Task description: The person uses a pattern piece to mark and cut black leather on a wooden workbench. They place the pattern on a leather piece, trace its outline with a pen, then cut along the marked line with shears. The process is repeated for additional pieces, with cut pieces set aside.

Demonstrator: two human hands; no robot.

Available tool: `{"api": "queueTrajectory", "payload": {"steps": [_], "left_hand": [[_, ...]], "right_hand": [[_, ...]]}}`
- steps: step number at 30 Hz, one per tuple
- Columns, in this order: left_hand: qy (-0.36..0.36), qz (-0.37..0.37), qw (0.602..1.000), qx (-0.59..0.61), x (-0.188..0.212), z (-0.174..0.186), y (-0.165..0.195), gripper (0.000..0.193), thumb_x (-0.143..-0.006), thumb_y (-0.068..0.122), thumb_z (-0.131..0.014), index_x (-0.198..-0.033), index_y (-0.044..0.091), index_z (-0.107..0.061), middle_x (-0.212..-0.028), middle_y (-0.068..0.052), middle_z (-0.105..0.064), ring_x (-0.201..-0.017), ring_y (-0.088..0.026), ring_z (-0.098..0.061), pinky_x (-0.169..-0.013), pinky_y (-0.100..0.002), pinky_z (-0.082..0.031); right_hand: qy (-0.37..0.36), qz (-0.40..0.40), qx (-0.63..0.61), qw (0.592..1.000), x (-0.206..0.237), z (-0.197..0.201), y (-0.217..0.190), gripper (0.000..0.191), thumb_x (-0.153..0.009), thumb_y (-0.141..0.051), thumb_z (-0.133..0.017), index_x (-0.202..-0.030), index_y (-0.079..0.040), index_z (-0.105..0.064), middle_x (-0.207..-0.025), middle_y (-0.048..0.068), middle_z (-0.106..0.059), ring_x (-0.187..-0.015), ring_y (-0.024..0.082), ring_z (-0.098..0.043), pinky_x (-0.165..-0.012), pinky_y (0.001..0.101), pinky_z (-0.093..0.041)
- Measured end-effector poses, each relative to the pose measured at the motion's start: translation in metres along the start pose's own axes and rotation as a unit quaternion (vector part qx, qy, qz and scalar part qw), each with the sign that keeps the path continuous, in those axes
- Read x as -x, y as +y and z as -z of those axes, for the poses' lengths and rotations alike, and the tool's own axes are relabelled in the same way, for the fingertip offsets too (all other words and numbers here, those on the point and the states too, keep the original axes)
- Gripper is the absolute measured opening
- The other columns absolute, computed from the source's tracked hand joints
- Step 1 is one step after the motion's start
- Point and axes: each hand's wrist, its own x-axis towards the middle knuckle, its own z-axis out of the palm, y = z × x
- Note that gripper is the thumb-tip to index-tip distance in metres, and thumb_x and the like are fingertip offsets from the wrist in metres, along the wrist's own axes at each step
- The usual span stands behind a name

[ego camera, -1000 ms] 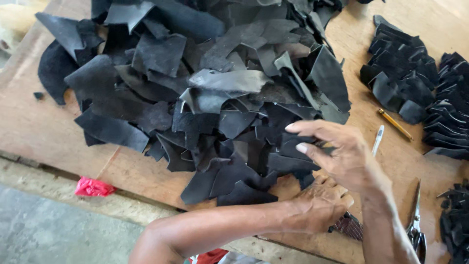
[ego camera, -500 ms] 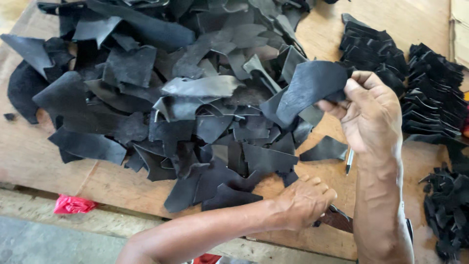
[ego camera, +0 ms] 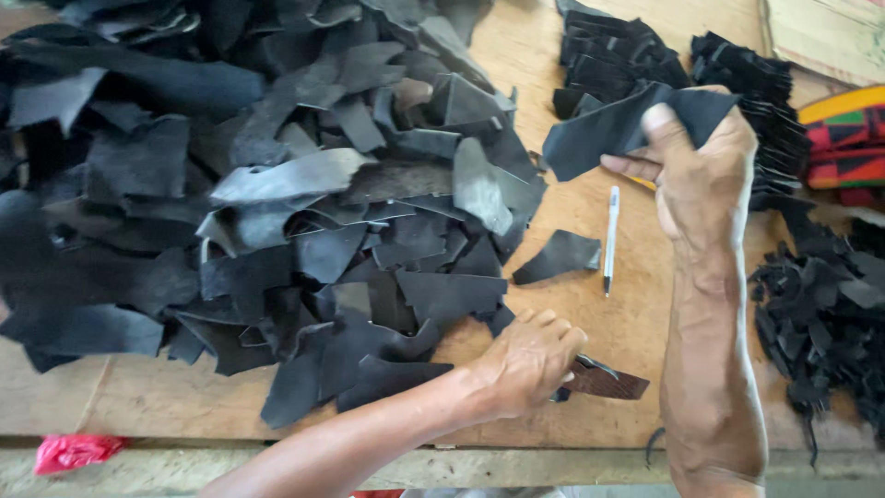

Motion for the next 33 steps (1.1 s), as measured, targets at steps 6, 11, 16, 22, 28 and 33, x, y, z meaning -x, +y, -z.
{"api": "queueTrajectory", "payload": {"steps": [6, 11, 16, 22, 28, 33], "left_hand": [[0.013, -0.008, 1.000, 0.016, -0.007, -0.006, 0.002, 0.037, -0.077, 0.020, -0.079, -0.104, 0.006, -0.057, -0.099, -0.012, -0.062, -0.101, -0.035, -0.058, -0.089, -0.049, -0.044], [-0.018, 0.001, 0.999, 0.033, -0.019, -0.015, 0.000, 0.031, -0.079, 0.019, -0.078, -0.097, 0.006, -0.056, -0.094, -0.014, -0.062, -0.097, -0.038, -0.057, -0.084, -0.050, -0.043], [-0.039, 0.031, 0.997, 0.061, -0.025, -0.023, 0.004, 0.025, -0.086, 0.018, -0.075, -0.093, 0.005, -0.055, -0.090, -0.015, -0.061, -0.091, -0.039, -0.055, -0.080, -0.051, -0.040], [-0.049, 0.041, 0.995, 0.077, -0.040, -0.027, 0.011, 0.022, -0.082, 0.010, -0.075, -0.095, 0.006, -0.057, -0.090, -0.013, -0.064, -0.091, -0.039, -0.056, -0.078, -0.050, -0.040], [-0.023, 0.069, 0.993, 0.094, -0.051, -0.033, 0.020, 0.033, -0.080, 0.007, -0.081, -0.104, 0.006, -0.059, -0.093, -0.014, -0.065, -0.092, -0.038, -0.060, -0.080, -0.047, -0.043], [-0.016, 0.130, 0.986, 0.101, -0.057, -0.038, 0.026, 0.043, -0.079, 0.007, -0.082, -0.113, 0.004, -0.056, -0.100, -0.017, -0.065, -0.097, -0.038, -0.063, -0.083, -0.047, -0.047]], "right_hand": [[0.005, -0.019, -0.002, 1.000, 0.024, 0.040, 0.011, 0.030, -0.094, 0.014, -0.065, -0.119, 0.000, -0.059, -0.105, 0.009, -0.066, -0.089, 0.020, -0.074, -0.076, 0.0441, -0.063], [0.063, -0.074, -0.022, 0.995, 0.064, 0.087, 0.033, 0.024, -0.094, 0.011, -0.071, -0.112, 0.000, -0.060, -0.104, 0.014, -0.074, -0.094, 0.021, -0.078, -0.079, 0.0408, -0.065], [0.092, -0.083, 0.051, 0.991, 0.117, 0.134, 0.064, 0.027, -0.090, 0.010, -0.078, -0.110, -0.001, -0.063, -0.101, 0.008, -0.071, -0.089, 0.017, -0.073, -0.076, 0.0359, -0.067], [0.073, -0.141, 0.252, 0.955, 0.167, 0.174, 0.076, 0.026, -0.089, -0.001, -0.082, -0.113, -0.002, -0.074, -0.100, 0.005, -0.072, -0.088, 0.010, -0.070, -0.075, 0.0242, -0.060], [0.009, -0.177, 0.344, 0.922, 0.197, 0.198, 0.070, 0.028, -0.093, -0.010, -0.076, -0.122, -0.010, -0.076, -0.106, -0.001, -0.076, -0.094, 0.006, -0.069, -0.084, 0.0198, -0.054], [-0.011, -0.341, 0.263, 0.902, 0.214, 0.209, 0.068, 0.037, -0.094, -0.009, -0.072, -0.130, -0.014, -0.075, -0.102, 0.006, -0.078, -0.085, 0.014, -0.067, -0.074, 0.0284, -0.054]]}}
